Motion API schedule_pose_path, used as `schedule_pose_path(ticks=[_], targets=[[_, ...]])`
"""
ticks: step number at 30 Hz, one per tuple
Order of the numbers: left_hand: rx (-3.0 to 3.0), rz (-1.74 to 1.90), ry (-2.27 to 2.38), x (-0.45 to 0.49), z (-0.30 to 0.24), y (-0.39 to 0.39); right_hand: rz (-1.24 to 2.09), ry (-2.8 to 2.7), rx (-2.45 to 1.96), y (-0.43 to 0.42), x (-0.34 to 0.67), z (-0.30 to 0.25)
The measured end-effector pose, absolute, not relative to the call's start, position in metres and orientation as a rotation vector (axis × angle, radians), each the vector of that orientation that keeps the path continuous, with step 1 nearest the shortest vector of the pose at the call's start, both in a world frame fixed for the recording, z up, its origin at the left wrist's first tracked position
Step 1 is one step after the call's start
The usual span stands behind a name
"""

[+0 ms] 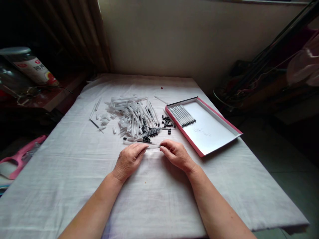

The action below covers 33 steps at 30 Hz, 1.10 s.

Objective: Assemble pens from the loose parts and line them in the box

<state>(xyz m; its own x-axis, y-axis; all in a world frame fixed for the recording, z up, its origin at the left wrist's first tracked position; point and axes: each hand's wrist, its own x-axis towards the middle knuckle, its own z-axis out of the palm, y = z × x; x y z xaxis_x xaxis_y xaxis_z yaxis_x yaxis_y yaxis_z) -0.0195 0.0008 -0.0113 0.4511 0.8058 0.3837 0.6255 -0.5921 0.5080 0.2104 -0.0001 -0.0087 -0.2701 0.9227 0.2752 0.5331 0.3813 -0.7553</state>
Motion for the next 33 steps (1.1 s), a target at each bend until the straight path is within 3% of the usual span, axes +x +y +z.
schedule_pose_path(ticks=[7,19,29,33], targets=[[2.327,0.779,1.356,-0.03,-0.008,0.003,0.615,-1.785,-1.192,0.0,0.214,-0.003],[2.124,1.026,1.362,-0.029,-0.009,0.004,1.084,-1.609,-1.27,0.0,0.212,-0.004],[2.213,0.906,1.263,-0.024,-0.013,0.0,0.707,-2.092,-1.234,-0.004,0.2,-0.008],[2.228,1.007,1.468,-0.041,-0.01,0.011,0.595,-2.098,-1.322,0.0,0.208,-0.011]])
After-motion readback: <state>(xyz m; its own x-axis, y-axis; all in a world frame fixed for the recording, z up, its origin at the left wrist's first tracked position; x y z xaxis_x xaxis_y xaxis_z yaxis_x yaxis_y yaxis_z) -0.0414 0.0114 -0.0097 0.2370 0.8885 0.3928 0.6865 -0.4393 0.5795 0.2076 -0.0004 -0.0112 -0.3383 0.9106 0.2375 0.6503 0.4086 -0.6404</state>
